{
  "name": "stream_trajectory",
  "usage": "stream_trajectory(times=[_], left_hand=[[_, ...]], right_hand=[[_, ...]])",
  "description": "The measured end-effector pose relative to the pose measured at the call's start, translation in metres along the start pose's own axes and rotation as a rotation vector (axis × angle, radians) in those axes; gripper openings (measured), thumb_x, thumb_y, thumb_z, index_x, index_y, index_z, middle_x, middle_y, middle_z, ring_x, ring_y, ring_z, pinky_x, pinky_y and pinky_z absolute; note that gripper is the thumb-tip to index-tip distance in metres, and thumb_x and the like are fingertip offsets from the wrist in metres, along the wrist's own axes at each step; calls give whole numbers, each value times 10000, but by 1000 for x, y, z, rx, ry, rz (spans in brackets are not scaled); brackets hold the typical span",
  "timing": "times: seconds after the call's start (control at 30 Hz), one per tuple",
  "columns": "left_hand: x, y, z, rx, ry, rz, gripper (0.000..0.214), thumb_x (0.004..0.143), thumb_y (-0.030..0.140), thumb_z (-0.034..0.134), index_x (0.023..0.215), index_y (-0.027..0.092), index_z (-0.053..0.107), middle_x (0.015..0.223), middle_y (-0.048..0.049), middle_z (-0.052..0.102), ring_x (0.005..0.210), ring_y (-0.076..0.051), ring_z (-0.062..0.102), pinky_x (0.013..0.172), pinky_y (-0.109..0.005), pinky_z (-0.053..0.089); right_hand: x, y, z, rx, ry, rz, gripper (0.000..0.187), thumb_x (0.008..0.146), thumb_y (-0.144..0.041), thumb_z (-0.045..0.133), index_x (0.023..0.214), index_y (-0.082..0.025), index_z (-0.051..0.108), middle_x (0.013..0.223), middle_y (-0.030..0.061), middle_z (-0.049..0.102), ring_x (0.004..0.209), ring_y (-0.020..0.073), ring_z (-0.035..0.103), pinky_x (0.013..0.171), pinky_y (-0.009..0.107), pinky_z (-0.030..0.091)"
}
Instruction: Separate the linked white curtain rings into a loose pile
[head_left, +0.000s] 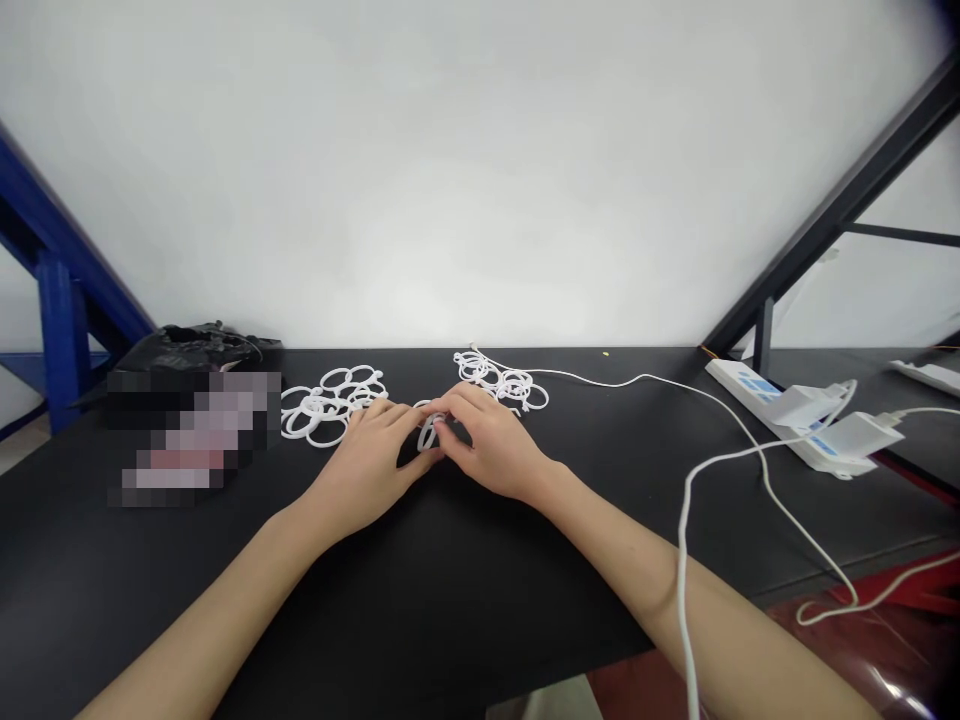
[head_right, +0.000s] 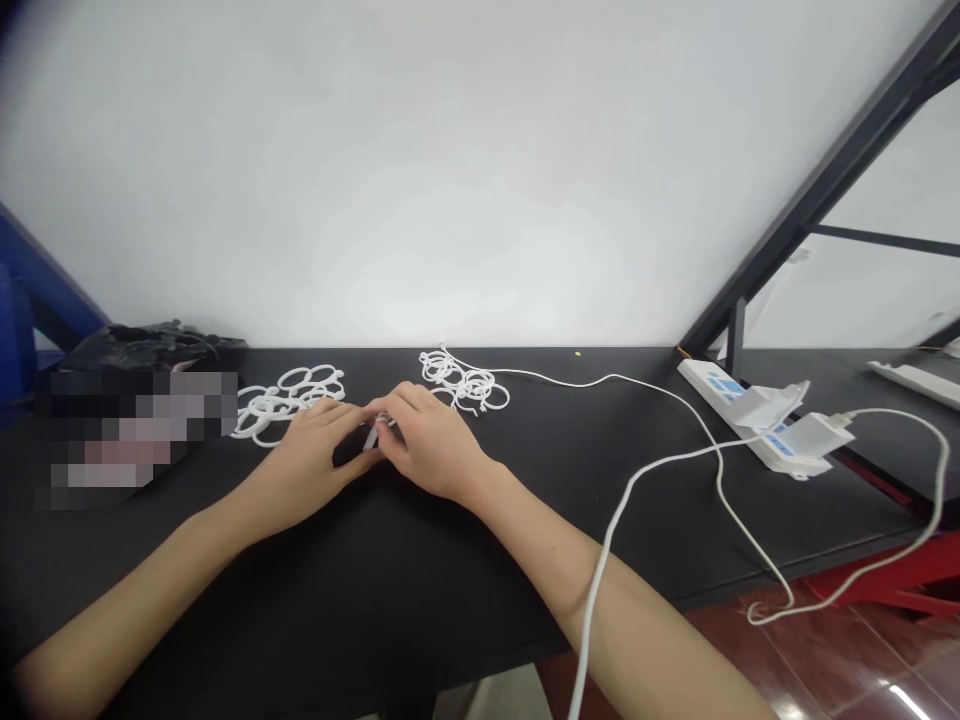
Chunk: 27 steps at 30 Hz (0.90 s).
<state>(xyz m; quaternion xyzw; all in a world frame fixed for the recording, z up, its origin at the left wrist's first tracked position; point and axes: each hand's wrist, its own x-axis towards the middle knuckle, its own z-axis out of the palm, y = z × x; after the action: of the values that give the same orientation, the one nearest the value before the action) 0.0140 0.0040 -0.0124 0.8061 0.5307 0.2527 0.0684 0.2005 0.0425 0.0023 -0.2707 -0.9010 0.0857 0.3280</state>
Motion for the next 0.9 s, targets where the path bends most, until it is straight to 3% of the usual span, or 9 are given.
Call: stream_trajectory(times=[0.17, 0.3, 0.53, 0.73, 0.9], left_hand=[[1, 1, -4, -32, 70, -10, 394, 908, 470, 559, 1236, 256, 607, 965, -35, 644, 972, -254, 502, 934, -452, 411], [1, 1, -7, -32, 116, -19, 451, 875, 509, 609, 1234, 235, 615, 1017, -48, 631, 989, -254, 497, 927, -437, 418], [2, 5, -10, -97, 56, -77, 468, 834, 557, 647, 1213, 284, 619, 983, -23, 616, 963, -247, 498, 843, -390, 442], [3, 10, -10, -118, 32, -95, 385, 805, 501, 700, 1101, 260, 647, 936, -19, 620, 952, -255, 487, 862, -414, 429], [3, 12, -9, -135, 16, -92, 327, 820, 478, 683, 1055, 253, 649, 952, -25, 625, 957, -254, 490, 841, -399, 444]], right_hand=[[0, 1, -1, 150, 59, 69, 226, 968, -237, 472, 1139, -201, 615, 983, 58, 625, 915, 160, 595, 841, 316, 512], [1, 3, -1, 242, 80, 159, 175, 961, -318, 538, 1043, -212, 651, 935, 34, 652, 840, 142, 610, 769, 289, 508], [0, 1, 1, 366, 102, 227, 162, 942, -290, 575, 1063, -216, 656, 940, 14, 716, 807, 123, 644, 706, 252, 492], [2, -1, 5, 384, 105, 257, 107, 932, -217, 569, 852, -197, 637, 811, -14, 698, 657, 94, 589, 646, 227, 465], [2, -3, 8, 353, 101, 269, 136, 938, -204, 555, 835, -208, 645, 804, -24, 704, 677, 94, 612, 667, 220, 474]])
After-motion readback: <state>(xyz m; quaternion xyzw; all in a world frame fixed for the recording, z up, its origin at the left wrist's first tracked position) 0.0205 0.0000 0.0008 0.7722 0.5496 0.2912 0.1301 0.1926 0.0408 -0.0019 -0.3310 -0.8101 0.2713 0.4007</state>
